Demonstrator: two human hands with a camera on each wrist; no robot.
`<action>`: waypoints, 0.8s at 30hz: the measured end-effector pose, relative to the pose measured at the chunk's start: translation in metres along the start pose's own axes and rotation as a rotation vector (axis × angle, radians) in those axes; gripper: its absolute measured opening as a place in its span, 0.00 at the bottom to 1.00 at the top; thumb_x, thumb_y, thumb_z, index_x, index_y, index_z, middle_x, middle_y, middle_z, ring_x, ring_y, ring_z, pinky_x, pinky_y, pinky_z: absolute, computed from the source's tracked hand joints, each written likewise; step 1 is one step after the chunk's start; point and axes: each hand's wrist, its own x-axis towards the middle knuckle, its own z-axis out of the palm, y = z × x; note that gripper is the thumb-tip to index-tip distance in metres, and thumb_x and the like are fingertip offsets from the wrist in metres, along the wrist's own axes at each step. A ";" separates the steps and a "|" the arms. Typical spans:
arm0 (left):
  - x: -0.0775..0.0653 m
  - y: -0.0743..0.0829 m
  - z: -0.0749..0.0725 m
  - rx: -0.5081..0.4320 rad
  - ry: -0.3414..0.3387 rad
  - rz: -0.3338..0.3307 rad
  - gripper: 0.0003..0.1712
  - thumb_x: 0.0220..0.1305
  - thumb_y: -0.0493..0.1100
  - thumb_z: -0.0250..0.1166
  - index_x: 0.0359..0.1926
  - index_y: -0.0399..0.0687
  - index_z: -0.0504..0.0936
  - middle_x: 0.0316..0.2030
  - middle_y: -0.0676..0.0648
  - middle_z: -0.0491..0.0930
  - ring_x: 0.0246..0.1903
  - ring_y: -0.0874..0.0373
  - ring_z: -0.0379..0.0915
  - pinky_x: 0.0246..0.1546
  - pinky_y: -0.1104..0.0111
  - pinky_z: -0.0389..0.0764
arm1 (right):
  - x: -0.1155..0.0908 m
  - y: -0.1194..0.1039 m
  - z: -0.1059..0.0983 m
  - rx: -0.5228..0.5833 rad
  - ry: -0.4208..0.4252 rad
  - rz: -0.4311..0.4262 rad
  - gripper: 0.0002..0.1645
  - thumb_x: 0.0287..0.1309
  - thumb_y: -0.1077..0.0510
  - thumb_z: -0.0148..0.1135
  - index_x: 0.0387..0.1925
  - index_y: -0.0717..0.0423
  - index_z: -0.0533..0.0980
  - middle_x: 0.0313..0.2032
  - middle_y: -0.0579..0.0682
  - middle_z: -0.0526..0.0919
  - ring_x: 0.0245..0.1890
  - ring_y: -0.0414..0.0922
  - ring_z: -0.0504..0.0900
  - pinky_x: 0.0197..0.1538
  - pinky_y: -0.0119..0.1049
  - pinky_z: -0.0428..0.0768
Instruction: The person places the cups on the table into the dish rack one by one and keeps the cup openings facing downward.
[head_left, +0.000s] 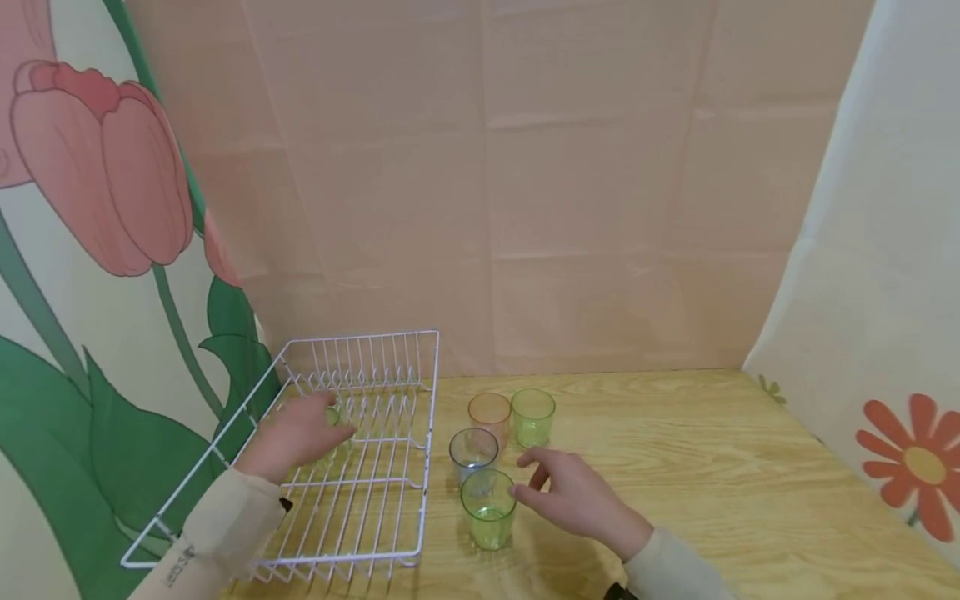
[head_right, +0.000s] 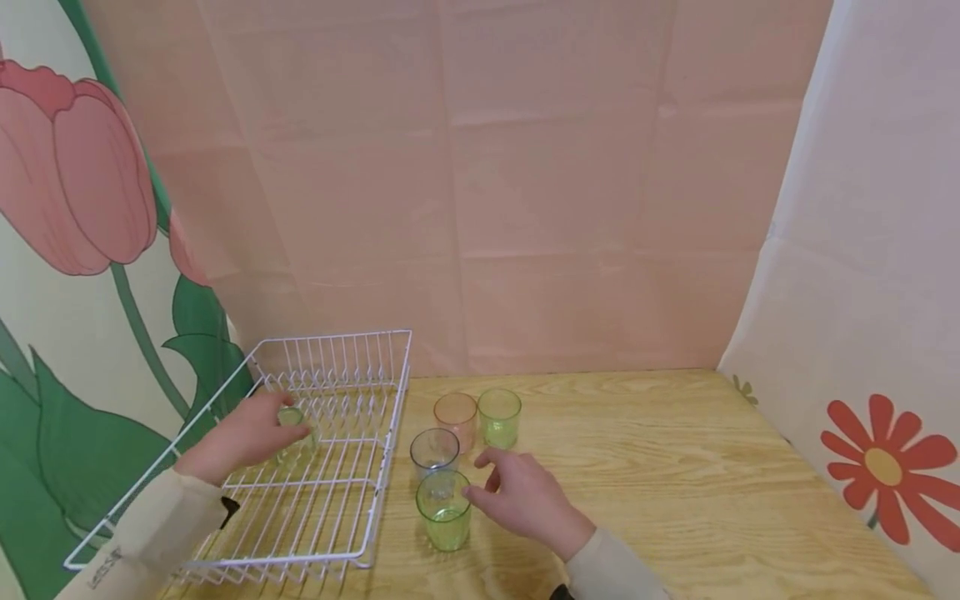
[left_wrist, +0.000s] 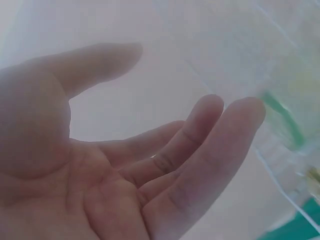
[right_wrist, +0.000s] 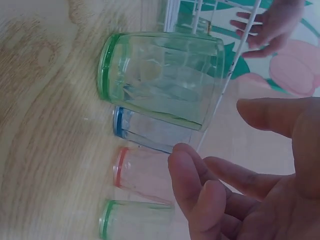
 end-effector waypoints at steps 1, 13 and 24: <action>-0.003 0.007 0.000 0.012 0.018 0.028 0.35 0.60 0.54 0.62 0.57 0.30 0.70 0.52 0.32 0.75 0.48 0.38 0.74 0.45 0.49 0.75 | 0.001 0.001 0.001 0.003 -0.001 0.007 0.26 0.57 0.41 0.60 0.50 0.55 0.75 0.28 0.45 0.81 0.20 0.38 0.75 0.23 0.35 0.73; -0.045 0.076 0.011 -0.117 0.034 0.151 0.24 0.58 0.51 0.65 0.51 0.43 0.76 0.19 0.54 0.73 0.15 0.61 0.66 0.17 0.67 0.67 | 0.005 0.002 0.011 0.012 -0.005 0.039 0.29 0.60 0.41 0.57 0.52 0.58 0.74 0.25 0.44 0.79 0.22 0.38 0.75 0.25 0.37 0.73; -0.069 0.108 0.018 -0.131 0.042 0.301 0.23 0.57 0.59 0.63 0.47 0.50 0.77 0.27 0.56 0.79 0.20 0.66 0.69 0.20 0.68 0.69 | 0.007 0.003 0.017 0.016 -0.013 0.027 0.27 0.61 0.42 0.56 0.49 0.60 0.74 0.24 0.44 0.79 0.24 0.39 0.74 0.25 0.37 0.72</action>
